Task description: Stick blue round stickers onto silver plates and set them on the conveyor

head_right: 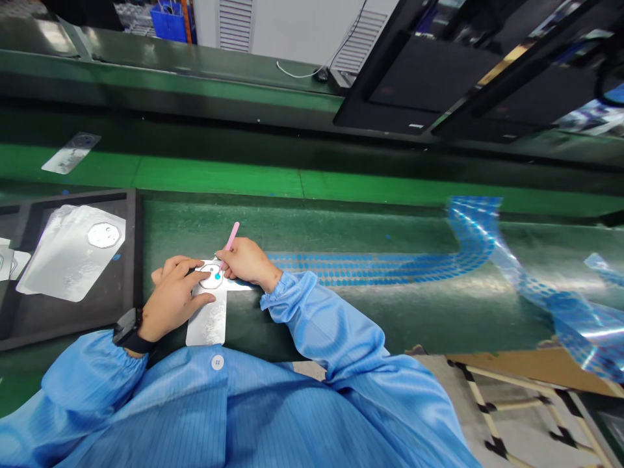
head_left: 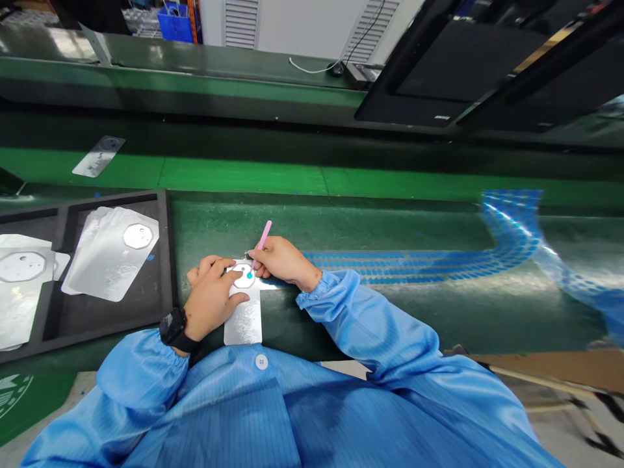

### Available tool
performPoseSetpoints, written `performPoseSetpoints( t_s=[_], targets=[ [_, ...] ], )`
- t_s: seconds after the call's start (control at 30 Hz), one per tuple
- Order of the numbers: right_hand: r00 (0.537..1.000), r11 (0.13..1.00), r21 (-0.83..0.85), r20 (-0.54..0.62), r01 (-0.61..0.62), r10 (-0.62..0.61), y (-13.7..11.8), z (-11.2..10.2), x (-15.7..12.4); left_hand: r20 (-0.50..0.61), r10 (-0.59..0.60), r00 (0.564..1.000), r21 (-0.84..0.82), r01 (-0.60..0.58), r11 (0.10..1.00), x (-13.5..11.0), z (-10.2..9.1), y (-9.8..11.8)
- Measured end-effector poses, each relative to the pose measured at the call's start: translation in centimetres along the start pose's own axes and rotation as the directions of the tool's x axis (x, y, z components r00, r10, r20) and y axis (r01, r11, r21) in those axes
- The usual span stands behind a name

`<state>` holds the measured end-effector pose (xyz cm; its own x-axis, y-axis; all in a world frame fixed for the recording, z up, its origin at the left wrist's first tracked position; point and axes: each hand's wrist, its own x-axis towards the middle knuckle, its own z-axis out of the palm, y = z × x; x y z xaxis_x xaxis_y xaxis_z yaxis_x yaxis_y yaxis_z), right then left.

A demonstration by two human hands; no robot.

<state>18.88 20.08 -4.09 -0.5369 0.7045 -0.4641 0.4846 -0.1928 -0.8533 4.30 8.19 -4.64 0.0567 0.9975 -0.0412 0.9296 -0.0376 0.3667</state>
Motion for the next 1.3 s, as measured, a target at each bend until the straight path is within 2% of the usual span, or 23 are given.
performPoseSetpoints(
  t_s=[0.23,0.7,1.17,1.3],
  targets=[
    [1.0,0.999,-0.028,-0.004,0.029,-0.029,0.4,0.0,0.2,0.018,-0.018,1.0,-0.001,0.018,1.0,0.0,-0.2,0.2],
    [0.998,0.996,-0.069,0.004,0.063,-0.062,0.7,0.0,0.3,-0.008,0.039,0.999,0.017,-0.039,0.999,-0.2,0.0,-0.1],
    [0.996,0.995,-0.044,0.001,0.09,-0.09,0.9,0.2,0.5,0.02,0.066,0.998,0.132,-0.068,0.989,-0.3,-0.6,1.0],
    [0.999,0.999,0.042,0.011,0.034,-0.034,0.5,-0.1,0.3,0.028,0.06,0.998,0.147,-0.064,0.987,-0.2,-0.6,1.2]
  ],
)
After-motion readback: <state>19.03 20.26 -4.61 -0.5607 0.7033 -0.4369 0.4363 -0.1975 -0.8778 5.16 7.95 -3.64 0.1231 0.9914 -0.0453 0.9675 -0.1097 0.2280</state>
